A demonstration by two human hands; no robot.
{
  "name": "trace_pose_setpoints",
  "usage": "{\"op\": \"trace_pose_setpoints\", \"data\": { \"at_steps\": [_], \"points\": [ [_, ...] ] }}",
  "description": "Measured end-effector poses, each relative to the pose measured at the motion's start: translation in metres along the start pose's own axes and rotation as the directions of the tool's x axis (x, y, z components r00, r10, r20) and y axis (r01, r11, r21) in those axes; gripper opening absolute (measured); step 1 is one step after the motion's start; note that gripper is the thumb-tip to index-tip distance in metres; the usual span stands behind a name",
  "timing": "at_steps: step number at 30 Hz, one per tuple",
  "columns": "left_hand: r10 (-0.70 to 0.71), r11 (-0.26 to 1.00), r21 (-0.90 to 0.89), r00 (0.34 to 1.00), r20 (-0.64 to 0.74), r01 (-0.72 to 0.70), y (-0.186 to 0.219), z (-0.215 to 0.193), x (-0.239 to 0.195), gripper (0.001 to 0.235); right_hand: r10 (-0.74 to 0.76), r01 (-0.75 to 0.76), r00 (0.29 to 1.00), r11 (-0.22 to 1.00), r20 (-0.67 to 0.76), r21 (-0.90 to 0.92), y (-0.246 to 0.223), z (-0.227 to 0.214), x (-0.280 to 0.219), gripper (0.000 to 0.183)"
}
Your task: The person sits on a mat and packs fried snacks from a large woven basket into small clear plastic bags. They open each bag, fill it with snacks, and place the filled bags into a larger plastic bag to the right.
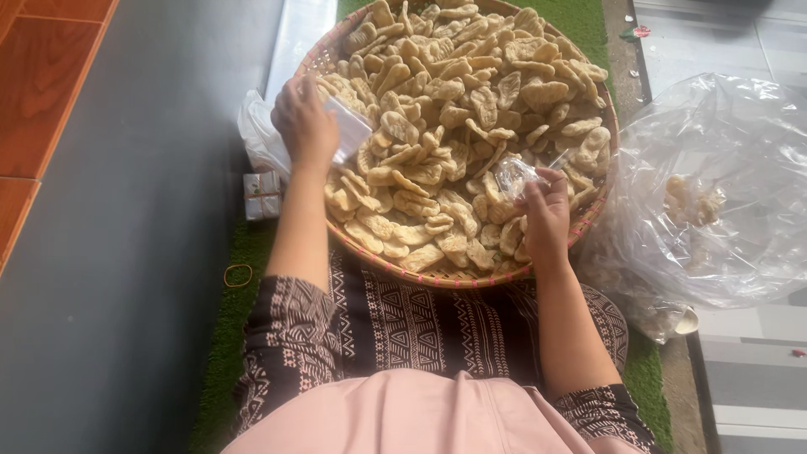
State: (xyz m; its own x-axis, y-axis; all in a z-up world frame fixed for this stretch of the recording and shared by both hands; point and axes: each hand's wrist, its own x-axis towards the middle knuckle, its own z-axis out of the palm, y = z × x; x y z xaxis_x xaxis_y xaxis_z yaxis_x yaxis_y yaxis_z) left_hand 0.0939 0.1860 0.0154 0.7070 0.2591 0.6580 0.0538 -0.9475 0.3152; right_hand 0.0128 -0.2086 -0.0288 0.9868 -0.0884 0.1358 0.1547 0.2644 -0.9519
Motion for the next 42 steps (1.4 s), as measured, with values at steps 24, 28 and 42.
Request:
{"op": "trace_pose_setpoints", "data": {
  "at_steps": [24,28,42],
  "points": [
    [0.110,0.231,-0.923,0.935,0.338,0.307,0.102,-0.006,-0.097,0.020,0.037,0.237,0.914,0.759,0.403,-0.607,-0.018,0.090,0.012,0.064],
    [-0.200,0.315,-0.890,0.939,0.278,0.331,0.091,-0.008,-0.097,0.037,0.336,0.053,0.893,0.582,0.299,-0.812,-0.014,0.111,0.011,0.048],
    [-0.316,0.113,-0.927,0.898,0.307,0.357,0.076,0.036,-0.113,0.035,0.111,0.176,0.941,0.645,0.319,-0.743,-0.002,0.092,0.013,0.037]
  ]
}}
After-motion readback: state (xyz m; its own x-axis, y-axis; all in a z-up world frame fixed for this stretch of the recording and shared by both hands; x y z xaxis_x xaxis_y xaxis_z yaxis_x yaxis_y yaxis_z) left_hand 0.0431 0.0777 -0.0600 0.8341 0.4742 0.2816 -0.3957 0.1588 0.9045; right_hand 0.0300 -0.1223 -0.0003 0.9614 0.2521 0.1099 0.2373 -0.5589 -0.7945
